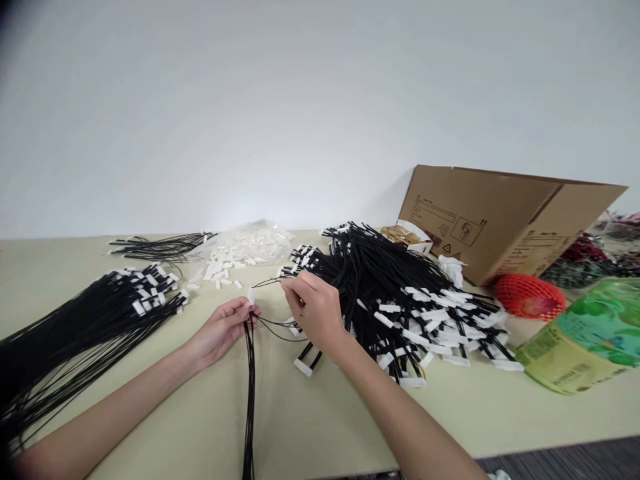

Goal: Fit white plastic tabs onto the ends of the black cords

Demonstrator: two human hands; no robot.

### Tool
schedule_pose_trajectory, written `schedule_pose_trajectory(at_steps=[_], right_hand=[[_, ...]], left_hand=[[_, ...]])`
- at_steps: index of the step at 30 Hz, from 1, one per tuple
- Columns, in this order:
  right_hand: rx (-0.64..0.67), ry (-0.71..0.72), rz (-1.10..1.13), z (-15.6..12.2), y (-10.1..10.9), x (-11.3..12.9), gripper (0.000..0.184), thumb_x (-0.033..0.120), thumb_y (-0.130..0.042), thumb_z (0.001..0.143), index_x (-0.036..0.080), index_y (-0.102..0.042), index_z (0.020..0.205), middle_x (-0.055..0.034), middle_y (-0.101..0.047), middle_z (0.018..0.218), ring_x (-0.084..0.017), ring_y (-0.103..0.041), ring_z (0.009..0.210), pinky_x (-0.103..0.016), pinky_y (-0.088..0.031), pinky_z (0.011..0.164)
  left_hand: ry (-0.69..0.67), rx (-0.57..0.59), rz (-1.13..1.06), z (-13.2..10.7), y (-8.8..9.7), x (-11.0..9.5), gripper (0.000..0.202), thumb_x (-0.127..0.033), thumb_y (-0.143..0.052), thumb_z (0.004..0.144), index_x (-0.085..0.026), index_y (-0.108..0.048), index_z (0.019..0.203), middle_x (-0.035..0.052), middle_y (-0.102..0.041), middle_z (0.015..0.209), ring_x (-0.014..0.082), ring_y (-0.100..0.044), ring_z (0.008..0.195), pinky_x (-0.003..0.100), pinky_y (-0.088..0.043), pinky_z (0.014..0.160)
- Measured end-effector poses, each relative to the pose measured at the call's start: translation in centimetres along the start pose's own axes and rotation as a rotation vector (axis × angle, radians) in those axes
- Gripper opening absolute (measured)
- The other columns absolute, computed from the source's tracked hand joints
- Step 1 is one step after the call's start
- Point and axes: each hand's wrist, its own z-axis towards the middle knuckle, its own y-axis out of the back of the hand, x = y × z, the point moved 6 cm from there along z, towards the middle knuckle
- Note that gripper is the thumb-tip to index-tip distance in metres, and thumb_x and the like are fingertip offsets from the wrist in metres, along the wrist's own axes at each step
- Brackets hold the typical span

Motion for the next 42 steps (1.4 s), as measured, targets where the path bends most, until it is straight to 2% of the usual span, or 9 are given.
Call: schedule_pose_trajectory(at_steps=[2, 6, 9, 12, 20, 26, 33, 42], right_hand=[[0.068, -0.015, 0.033, 0.3, -0.2, 0.2, 0.015, 0.016, -0.044, 0.085, 0.018, -0.058, 0.079, -0.0010, -0.047, 0.065, -0.011, -0.042, 0.061, -0.021, -0.036, 0.055], [0.211, 0.090, 0.025, 0.4, -0.7, 0.8, 0.015, 0.017, -0.042, 0.086, 0.017, -0.054, 0.077, -0.0072, -0.053, 0.087, -0.015, -0.049, 0.079, -0.026, -0.042, 0.066], [0.346, 0.129, 0.097, 0.1, -1.4, 0.8, 0.014, 0.016, -0.037, 0.088, 0.017, -0.051, 0.083, -0.0078, -0.057, 0.096, -0.014, -0.054, 0.082, -0.025, -0.045, 0.069], [0.404, 0.124, 0.126, -0.3, -1.9, 0.7, 0.013, 0.016, -0.036, 0.089, 0.017, -0.049, 0.088, -0.0068, -0.060, 0.099, -0.014, -0.057, 0.088, -0.026, -0.047, 0.073], [0.435, 0.131, 0.134, -0.5, -1.9, 1.1, 0.012, 0.013, -0.038, 0.088, 0.017, -0.049, 0.086, -0.0071, -0.061, 0.101, -0.014, -0.060, 0.089, -0.025, -0.048, 0.074], [0.417, 0.159, 0.115, -0.5, -1.7, 1.1, 0.012, 0.014, -0.038, 0.088, 0.017, -0.049, 0.085, -0.0075, -0.062, 0.099, -0.013, -0.061, 0.082, -0.023, -0.047, 0.065], [0.395, 0.169, 0.116, -0.4, -1.6, 1.3, 0.013, 0.013, -0.039, 0.088, 0.016, -0.049, 0.081, -0.0074, -0.063, 0.095, -0.013, -0.061, 0.085, -0.023, -0.048, 0.072], [0.371, 0.206, 0.089, -0.4, -1.3, 1.5, 0.013, 0.012, -0.039, 0.087, 0.016, -0.050, 0.081, -0.0073, -0.064, 0.095, -0.013, -0.061, 0.082, -0.024, -0.049, 0.071]], left_hand=[[0.022, 0.011, -0.016, -0.1, -0.1, 0.1, 0.016, -0.027, -0.067, 0.069, -0.013, -0.059, 0.072, 0.0020, -0.059, 0.076, 0.0098, -0.053, 0.066, 0.024, -0.041, 0.067], [0.038, 0.081, 0.031, -0.4, -0.7, 0.2, 0.017, -0.028, -0.066, 0.070, -0.013, -0.059, 0.071, 0.0022, -0.058, 0.074, 0.0101, -0.052, 0.065, 0.024, -0.040, 0.066], [0.011, 0.117, 0.103, -0.6, -1.1, 0.0, 0.019, -0.031, -0.064, 0.071, -0.013, -0.059, 0.071, 0.0023, -0.057, 0.073, 0.0109, -0.051, 0.064, 0.025, -0.040, 0.064], [0.003, 0.132, 0.140, -0.7, -1.4, 0.0, 0.021, -0.034, -0.063, 0.071, -0.013, -0.060, 0.071, 0.0026, -0.057, 0.073, 0.0116, -0.051, 0.064, 0.026, -0.040, 0.064], [0.012, 0.135, 0.121, -0.6, -1.3, 0.1, 0.021, -0.033, -0.063, 0.071, -0.013, -0.061, 0.072, 0.0035, -0.057, 0.074, 0.0117, -0.051, 0.064, 0.025, -0.039, 0.063], [0.024, 0.139, 0.085, -0.5, -1.0, 0.3, 0.017, -0.030, -0.062, 0.073, -0.013, -0.060, 0.072, 0.0030, -0.057, 0.075, 0.0112, -0.051, 0.065, 0.024, -0.039, 0.063], [0.036, 0.178, 0.086, -0.5, -1.2, 0.5, 0.018, -0.030, -0.060, 0.075, -0.012, -0.061, 0.072, 0.0031, -0.056, 0.075, 0.0108, -0.052, 0.064, 0.024, -0.039, 0.064], [0.059, 0.145, 0.088, -0.6, -1.3, 0.4, 0.019, -0.031, -0.063, 0.072, -0.012, -0.061, 0.071, 0.0038, -0.057, 0.073, 0.0113, -0.050, 0.063, 0.024, -0.039, 0.062]])
